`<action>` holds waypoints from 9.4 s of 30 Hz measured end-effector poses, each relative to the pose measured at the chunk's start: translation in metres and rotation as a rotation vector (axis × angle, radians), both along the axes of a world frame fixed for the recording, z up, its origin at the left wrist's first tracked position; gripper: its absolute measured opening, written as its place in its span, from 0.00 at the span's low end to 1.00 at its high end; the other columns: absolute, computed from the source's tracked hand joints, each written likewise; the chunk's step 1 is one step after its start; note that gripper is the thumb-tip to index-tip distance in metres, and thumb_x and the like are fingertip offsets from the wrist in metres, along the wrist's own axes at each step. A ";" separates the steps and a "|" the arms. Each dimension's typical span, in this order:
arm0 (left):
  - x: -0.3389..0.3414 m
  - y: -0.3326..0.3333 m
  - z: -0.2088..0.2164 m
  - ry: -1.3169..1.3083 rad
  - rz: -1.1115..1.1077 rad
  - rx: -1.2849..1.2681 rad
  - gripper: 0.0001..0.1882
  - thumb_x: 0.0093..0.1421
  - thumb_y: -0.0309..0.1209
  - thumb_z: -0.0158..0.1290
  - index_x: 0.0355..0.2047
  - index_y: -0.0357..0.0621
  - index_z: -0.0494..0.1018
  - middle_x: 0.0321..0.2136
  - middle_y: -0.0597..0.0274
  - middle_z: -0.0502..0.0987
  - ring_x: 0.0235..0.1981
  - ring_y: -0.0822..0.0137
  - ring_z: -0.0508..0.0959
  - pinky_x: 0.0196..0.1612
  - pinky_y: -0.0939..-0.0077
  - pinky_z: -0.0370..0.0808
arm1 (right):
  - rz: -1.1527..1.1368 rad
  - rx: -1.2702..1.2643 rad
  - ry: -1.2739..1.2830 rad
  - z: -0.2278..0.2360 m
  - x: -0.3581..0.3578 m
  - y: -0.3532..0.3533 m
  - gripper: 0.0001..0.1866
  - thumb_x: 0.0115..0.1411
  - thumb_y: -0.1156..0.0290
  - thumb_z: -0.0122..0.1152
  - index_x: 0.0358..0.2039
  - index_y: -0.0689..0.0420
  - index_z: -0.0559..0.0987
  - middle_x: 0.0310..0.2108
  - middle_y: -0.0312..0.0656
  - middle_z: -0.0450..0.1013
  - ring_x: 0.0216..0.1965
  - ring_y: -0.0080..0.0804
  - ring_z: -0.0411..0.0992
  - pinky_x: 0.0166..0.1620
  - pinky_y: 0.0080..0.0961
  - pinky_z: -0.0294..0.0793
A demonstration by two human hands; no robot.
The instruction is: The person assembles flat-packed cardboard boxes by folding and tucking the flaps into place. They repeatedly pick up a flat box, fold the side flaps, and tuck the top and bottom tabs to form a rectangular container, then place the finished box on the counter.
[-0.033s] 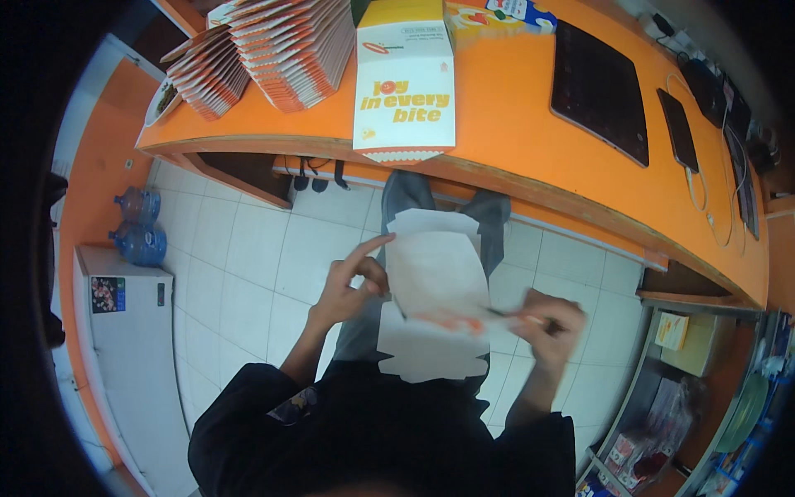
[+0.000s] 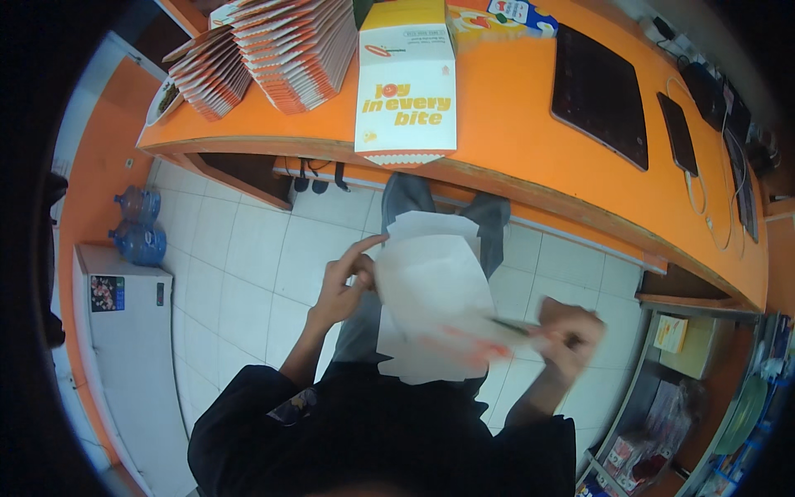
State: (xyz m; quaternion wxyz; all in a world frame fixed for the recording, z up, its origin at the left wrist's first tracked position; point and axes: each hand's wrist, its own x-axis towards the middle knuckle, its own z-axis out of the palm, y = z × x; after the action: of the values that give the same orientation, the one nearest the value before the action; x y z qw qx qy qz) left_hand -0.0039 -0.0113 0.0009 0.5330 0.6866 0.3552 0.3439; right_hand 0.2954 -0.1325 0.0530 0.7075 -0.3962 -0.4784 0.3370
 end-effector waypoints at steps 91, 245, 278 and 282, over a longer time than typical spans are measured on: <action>0.054 -0.013 -0.024 0.126 0.197 0.410 0.07 0.52 0.20 0.57 0.33 0.34 0.74 0.33 0.53 0.77 0.36 0.53 0.76 0.39 0.67 0.73 | -0.204 -0.498 -0.075 -0.095 -0.120 0.046 0.11 0.56 0.78 0.64 0.40 0.65 0.81 0.26 0.35 0.77 0.26 0.13 0.67 0.31 0.11 0.66; 0.023 -0.033 -0.117 0.051 0.174 -0.427 0.27 0.55 0.14 0.46 0.56 0.38 0.64 0.52 0.53 0.70 0.55 0.65 0.69 0.55 0.77 0.64 | -0.074 0.524 -0.259 0.115 -0.144 0.057 0.17 0.47 0.67 0.70 0.13 0.66 0.76 0.13 0.38 0.68 0.16 0.27 0.66 0.17 0.18 0.60; 0.018 -0.033 -0.132 0.072 0.359 -0.454 0.18 0.55 0.20 0.54 0.47 0.40 0.69 0.35 0.55 0.79 0.36 0.67 0.79 0.39 0.75 0.76 | 0.425 -0.959 -0.509 -0.138 -0.129 0.023 0.49 0.34 0.57 0.80 0.55 0.55 0.64 0.41 0.42 0.65 0.39 0.32 0.64 0.40 0.27 0.68; 0.021 -0.038 -0.154 0.287 0.392 -0.190 0.18 0.53 0.28 0.56 0.45 0.40 0.68 0.40 0.50 0.77 0.39 0.56 0.79 0.43 0.67 0.75 | 0.288 -0.688 -0.733 -0.158 -0.145 0.001 0.48 0.33 0.60 0.80 0.54 0.59 0.65 0.45 0.46 0.66 0.44 0.41 0.65 0.49 0.37 0.65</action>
State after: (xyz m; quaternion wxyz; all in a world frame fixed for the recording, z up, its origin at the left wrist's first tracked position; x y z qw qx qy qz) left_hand 0.0168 -0.0495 -0.1527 0.4623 0.5934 0.5842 0.3048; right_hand 0.1508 -0.1317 -0.1048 0.2691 -0.6280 -0.6057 0.4077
